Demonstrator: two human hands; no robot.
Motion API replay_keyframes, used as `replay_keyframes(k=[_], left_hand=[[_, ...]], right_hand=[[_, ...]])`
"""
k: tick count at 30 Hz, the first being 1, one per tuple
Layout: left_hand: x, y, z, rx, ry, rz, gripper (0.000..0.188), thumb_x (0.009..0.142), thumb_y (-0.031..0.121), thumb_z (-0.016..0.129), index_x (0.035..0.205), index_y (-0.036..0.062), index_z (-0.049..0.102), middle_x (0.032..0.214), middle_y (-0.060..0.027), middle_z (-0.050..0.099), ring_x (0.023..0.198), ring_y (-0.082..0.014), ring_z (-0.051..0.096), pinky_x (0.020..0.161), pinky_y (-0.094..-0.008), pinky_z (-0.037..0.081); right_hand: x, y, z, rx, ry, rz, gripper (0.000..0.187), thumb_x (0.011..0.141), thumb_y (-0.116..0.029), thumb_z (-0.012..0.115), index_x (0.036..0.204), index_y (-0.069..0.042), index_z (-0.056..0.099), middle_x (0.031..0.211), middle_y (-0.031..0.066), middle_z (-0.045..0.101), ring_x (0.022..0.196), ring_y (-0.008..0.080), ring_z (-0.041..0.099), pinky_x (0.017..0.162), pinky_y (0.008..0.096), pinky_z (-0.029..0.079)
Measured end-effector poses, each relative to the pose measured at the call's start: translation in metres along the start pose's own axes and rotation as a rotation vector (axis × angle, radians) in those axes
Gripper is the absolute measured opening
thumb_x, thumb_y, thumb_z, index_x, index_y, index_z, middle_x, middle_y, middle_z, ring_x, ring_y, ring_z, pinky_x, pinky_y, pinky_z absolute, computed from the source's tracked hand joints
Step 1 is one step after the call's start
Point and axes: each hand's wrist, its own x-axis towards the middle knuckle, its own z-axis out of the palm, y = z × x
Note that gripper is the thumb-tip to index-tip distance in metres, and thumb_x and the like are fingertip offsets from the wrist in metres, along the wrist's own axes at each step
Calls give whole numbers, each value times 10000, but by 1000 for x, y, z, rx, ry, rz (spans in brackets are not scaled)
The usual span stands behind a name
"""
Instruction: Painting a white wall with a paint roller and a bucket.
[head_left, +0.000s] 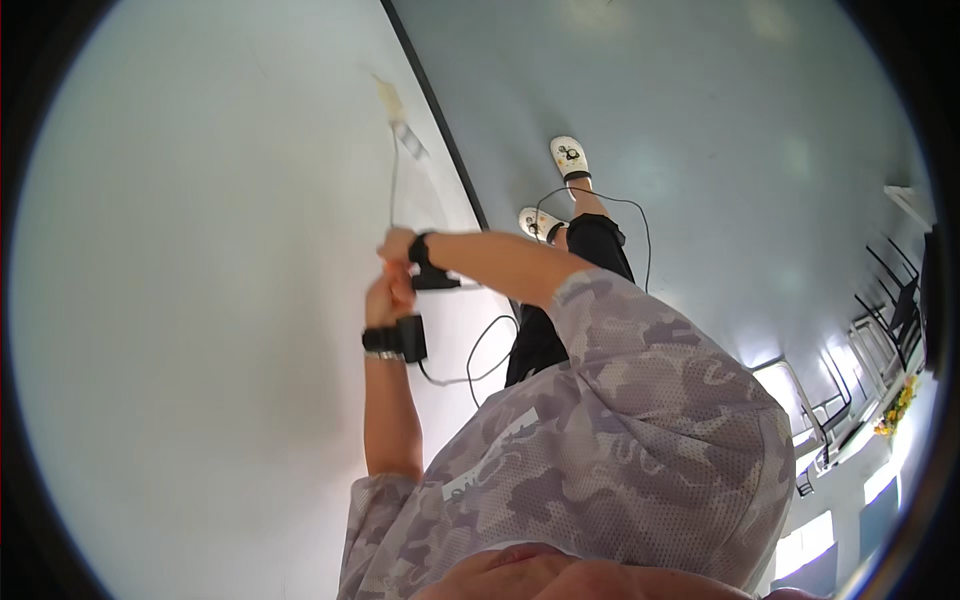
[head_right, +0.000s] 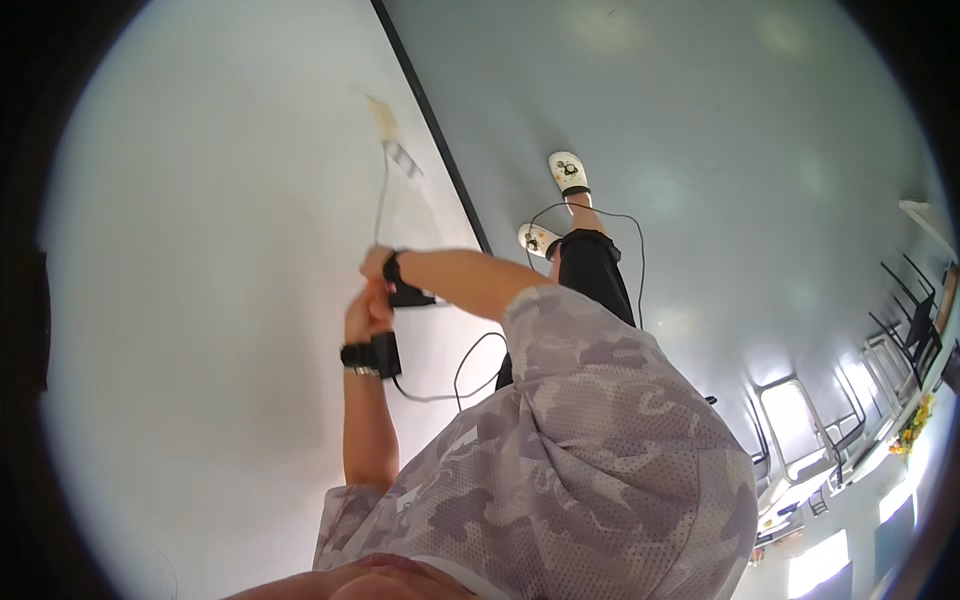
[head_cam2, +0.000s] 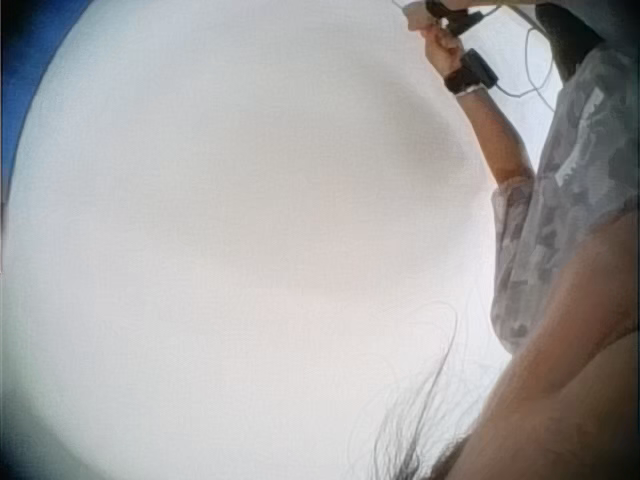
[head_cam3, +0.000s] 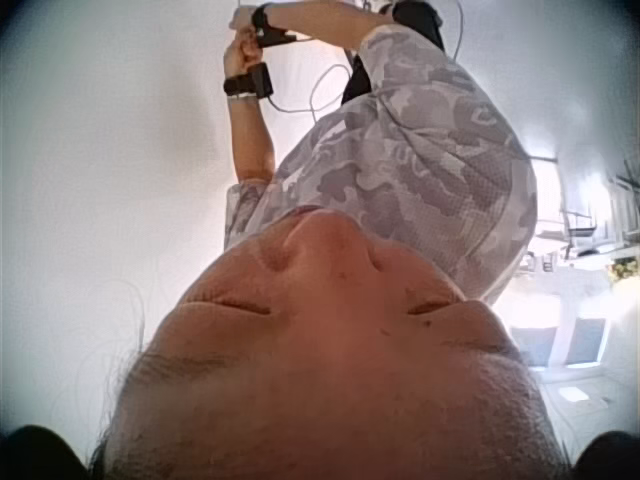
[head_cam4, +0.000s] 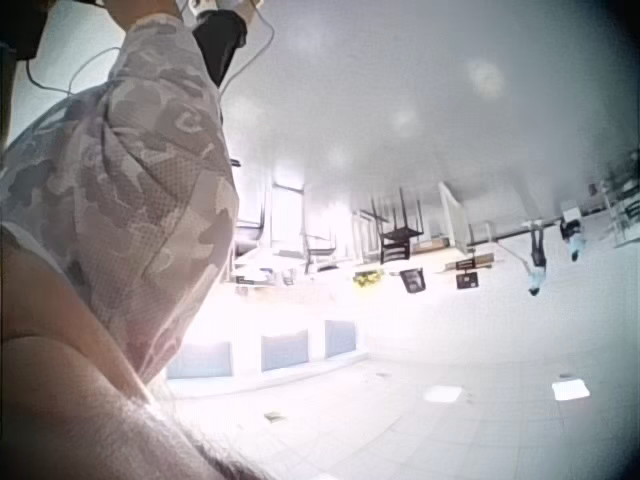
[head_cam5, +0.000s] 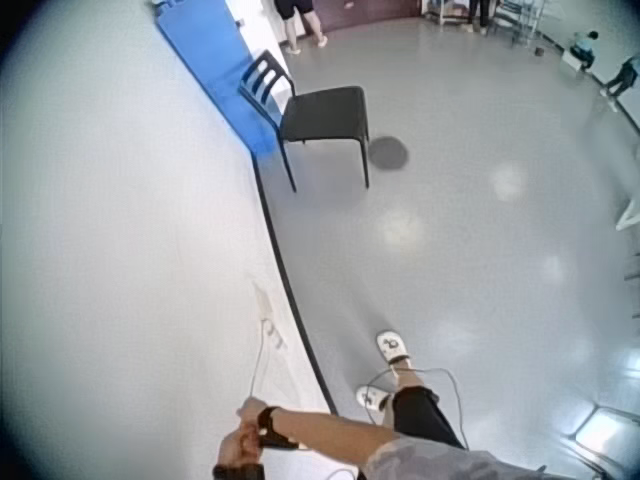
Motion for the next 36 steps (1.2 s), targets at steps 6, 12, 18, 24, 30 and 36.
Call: replay_keyframes(k=[6, 12, 18, 24, 30, 36], left_hand=[[12, -24, 32, -49, 43, 41, 76, 791, 116, 440, 810, 48, 469, 504, 52, 345, 385, -32, 325, 348, -150, 271], [-47, -15, 48, -144, -111, -36, 136, 780, 118, 445, 861, 9, 452, 517, 47, 341, 361, -19, 265, 328, -133, 226], [-13, 48, 95, -94, -101, 124, 147, 794, 152, 442, 670, 82, 406, 497, 50, 324, 364, -24, 276, 314, -141, 219], [18, 120, 133, -89, -111, 242, 194, 761, 86, 500, 789, 160, 322, 498, 59, 302, 373, -29, 269, 326, -149, 213], [21, 138, 122, 25, -75, 133, 163, 753, 47, 468, 754, 139, 333, 513, 35, 356, 383, -38, 290, 338, -158, 235], [9, 128, 119, -71, 130, 32, 140, 749, 141, 509, 657, 108, 408, 506, 44, 366, 394, -66, 354, 332, -172, 261]], right_hand=[[-18, 33, 12, 172, -46, 240, 212, 648, -319, 528, 652, -120, 601, 657, 124, 580, 628, 297, 567, 539, 390, 457], [-68, -36, -72, 1462, -139, 629, 335, 695, -195, 549, 910, 42, 450, 736, 94, 565, 621, 198, 565, 573, 316, 491], [-35, -18, -116, 1367, 214, 789, 341, 667, -247, 567, 848, 33, 494, 688, 124, 537, 580, 219, 540, 500, 304, 458], [12, 19, -193, 1467, 277, 570, 220, 725, -136, 481, 779, 77, 481, 756, 160, 561, 608, 204, 551, 518, 283, 455], [37, 29, -183, 1442, 347, 730, 211, 721, -88, 456, 725, 124, 462, 664, 164, 555, 575, 230, 557, 509, 298, 462], [40, 25, -174, 35, -93, 34, 178, 728, -91, 455, 708, 83, 489, 709, 192, 564, 632, 282, 574, 500, 341, 464]])
